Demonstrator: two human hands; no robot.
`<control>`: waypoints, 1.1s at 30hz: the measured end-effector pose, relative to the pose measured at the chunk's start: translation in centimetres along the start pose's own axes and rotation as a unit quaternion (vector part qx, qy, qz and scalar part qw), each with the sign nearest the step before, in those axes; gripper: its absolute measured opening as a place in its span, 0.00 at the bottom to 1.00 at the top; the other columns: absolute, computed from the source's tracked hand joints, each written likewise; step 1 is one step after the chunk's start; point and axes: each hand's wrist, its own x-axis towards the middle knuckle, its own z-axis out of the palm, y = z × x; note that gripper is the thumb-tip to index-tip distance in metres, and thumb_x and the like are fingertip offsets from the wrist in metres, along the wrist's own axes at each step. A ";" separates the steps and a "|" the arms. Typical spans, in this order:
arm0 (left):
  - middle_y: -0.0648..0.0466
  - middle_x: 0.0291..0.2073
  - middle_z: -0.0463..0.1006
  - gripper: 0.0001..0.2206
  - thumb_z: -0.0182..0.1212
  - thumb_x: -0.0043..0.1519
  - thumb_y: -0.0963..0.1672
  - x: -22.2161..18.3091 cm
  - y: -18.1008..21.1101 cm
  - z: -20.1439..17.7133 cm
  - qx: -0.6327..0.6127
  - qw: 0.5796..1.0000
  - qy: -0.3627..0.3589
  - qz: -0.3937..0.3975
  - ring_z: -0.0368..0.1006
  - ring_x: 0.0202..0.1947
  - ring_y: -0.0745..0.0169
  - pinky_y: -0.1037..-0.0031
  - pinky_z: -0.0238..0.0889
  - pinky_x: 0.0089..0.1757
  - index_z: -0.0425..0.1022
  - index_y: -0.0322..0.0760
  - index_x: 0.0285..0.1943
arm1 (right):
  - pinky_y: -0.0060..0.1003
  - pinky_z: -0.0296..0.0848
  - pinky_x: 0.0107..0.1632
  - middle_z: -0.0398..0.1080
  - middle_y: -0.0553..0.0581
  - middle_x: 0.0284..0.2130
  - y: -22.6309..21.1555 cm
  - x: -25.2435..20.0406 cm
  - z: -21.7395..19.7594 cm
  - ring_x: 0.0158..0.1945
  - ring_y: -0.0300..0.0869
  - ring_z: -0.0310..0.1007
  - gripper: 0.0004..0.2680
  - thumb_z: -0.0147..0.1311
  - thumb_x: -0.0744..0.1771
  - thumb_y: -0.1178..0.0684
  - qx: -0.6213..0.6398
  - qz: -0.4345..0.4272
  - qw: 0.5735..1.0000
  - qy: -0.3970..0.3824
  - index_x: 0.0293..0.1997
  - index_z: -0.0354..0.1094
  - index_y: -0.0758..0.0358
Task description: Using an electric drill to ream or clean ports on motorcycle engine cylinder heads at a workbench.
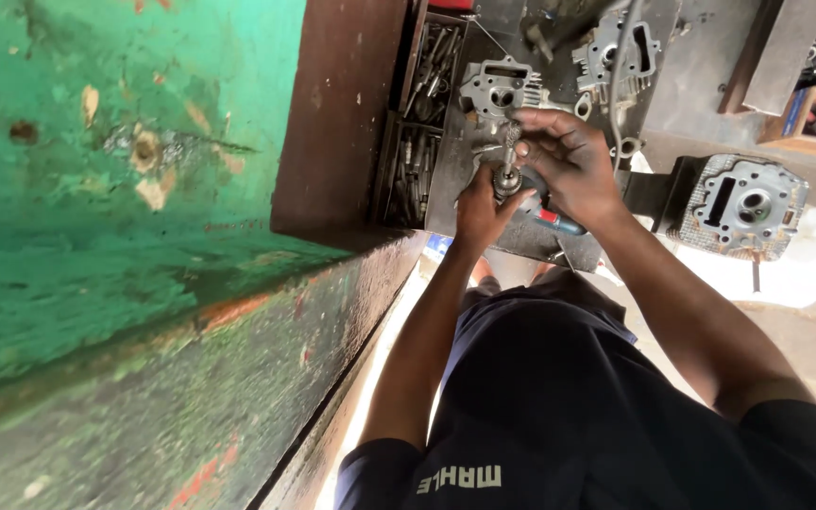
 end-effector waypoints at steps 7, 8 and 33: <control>0.51 0.35 0.81 0.27 0.73 0.56 0.52 -0.2 -0.3 0.1 0.004 1.000 0.000 0.010 0.82 0.35 0.57 0.66 0.75 0.38 0.67 0.36 0.56 | 0.28 0.76 0.56 0.72 0.54 0.50 4.0 0.0 -0.2 0.52 0.34 0.73 0.13 0.54 0.70 0.68 -0.029 -0.008 1.000 0.002 0.62 0.67 0.68; 0.51 0.37 0.81 0.27 0.73 0.56 0.52 -0.4 -0.8 0.3 -0.005 0.999 0.016 0.043 0.82 0.37 0.57 0.67 0.76 0.38 0.66 0.36 0.57 | 0.28 0.76 0.55 0.72 0.54 0.50 3.9 -0.1 0.0 0.52 0.34 0.73 0.13 0.54 0.70 0.68 -0.030 -0.001 1.000 0.009 0.62 0.67 0.69; 0.54 0.38 0.82 0.17 0.72 0.60 0.44 -0.3 -2.1 1.2 -0.051 0.995 0.023 0.087 0.82 0.37 0.64 0.74 0.78 0.38 0.71 0.38 0.54 | 0.36 0.78 0.56 0.74 0.62 0.51 4.0 -4.2 -1.2 0.53 0.46 0.77 0.13 0.62 0.67 0.64 -0.283 -0.129 0.950 -0.011 0.58 0.70 0.64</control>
